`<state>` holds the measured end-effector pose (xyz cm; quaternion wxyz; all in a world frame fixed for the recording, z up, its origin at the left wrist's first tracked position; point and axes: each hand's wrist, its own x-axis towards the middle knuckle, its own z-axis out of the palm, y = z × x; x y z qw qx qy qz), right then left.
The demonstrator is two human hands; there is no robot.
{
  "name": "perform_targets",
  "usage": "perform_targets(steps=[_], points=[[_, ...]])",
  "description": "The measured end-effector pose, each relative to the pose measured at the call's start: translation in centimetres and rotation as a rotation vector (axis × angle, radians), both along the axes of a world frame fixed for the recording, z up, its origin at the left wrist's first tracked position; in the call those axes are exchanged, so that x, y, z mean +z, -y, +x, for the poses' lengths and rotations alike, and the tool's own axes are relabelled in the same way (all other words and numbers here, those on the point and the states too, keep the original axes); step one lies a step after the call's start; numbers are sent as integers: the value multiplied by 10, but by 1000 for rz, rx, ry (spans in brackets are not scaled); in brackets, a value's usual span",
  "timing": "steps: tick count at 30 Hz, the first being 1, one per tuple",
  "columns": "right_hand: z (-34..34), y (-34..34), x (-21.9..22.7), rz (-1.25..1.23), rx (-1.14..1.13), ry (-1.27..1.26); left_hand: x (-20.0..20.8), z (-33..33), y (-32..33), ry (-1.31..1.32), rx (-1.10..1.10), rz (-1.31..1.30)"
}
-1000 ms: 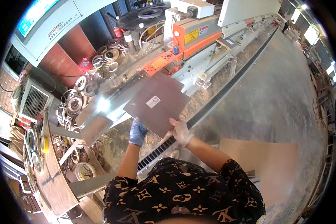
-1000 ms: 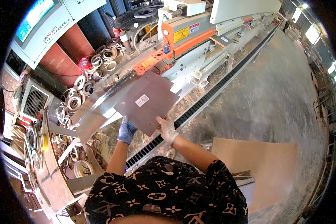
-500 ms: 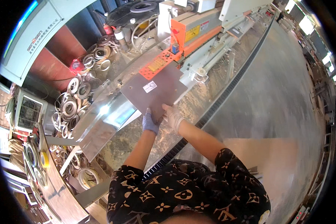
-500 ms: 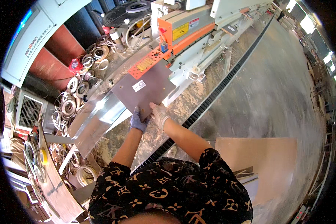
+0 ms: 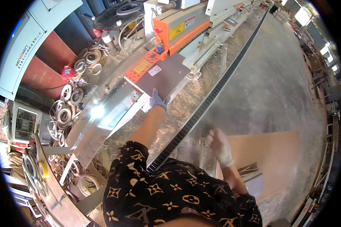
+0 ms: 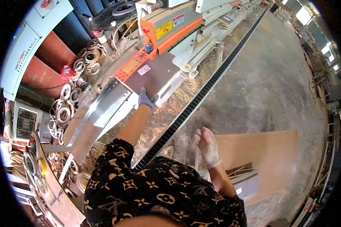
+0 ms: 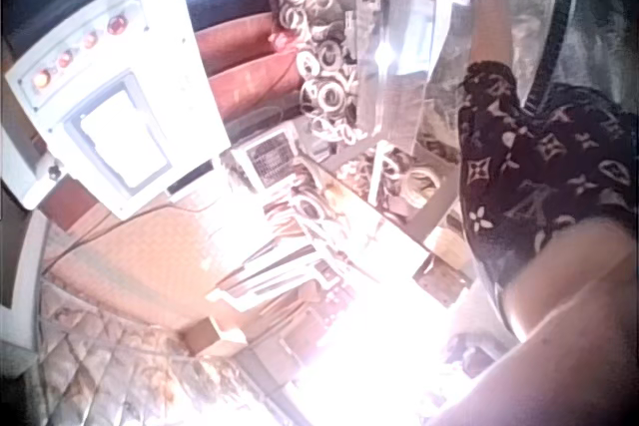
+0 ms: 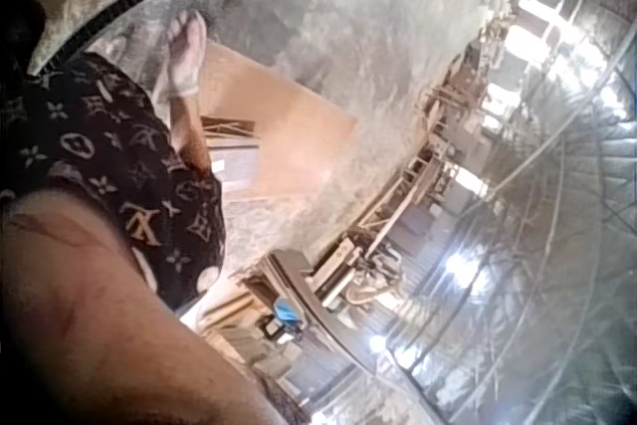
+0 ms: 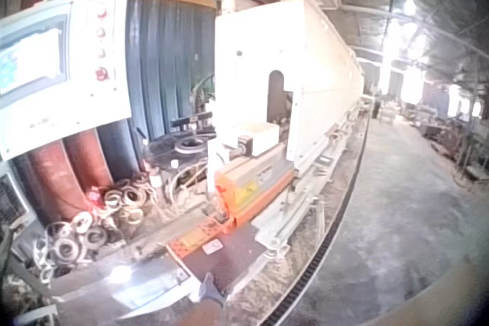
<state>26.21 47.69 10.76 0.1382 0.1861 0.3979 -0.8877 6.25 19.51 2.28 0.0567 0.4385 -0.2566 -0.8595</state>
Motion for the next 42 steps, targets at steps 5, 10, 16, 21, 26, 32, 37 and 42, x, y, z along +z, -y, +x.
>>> perform_targets(steps=[5,10,16,21,26,32,37,42], points=[[109,-118,-42,391,-489,22,8,-40,-32,-82,-12,-28],[278,-224,-101,1615,-667,712,21,-38,-65,44,-46,-197],[363,-242,-132,1486,-490,1289,33,132,-215,-630,-616,-823],[345,-250,-134,1678,-556,1336,-55,247,-306,-715,-1540,-983],[324,-249,-156,1977,-249,1069,-118,341,-386,-615,-2070,-938],[303,-226,-153,2014,-220,766,-137,364,-427,-375,-1835,-699],[299,-213,-142,1797,-371,271,-56,349,-375,-394,-1697,-864],[243,-166,-79,1103,-565,-51,15,293,-257,-278,-1257,-472]])
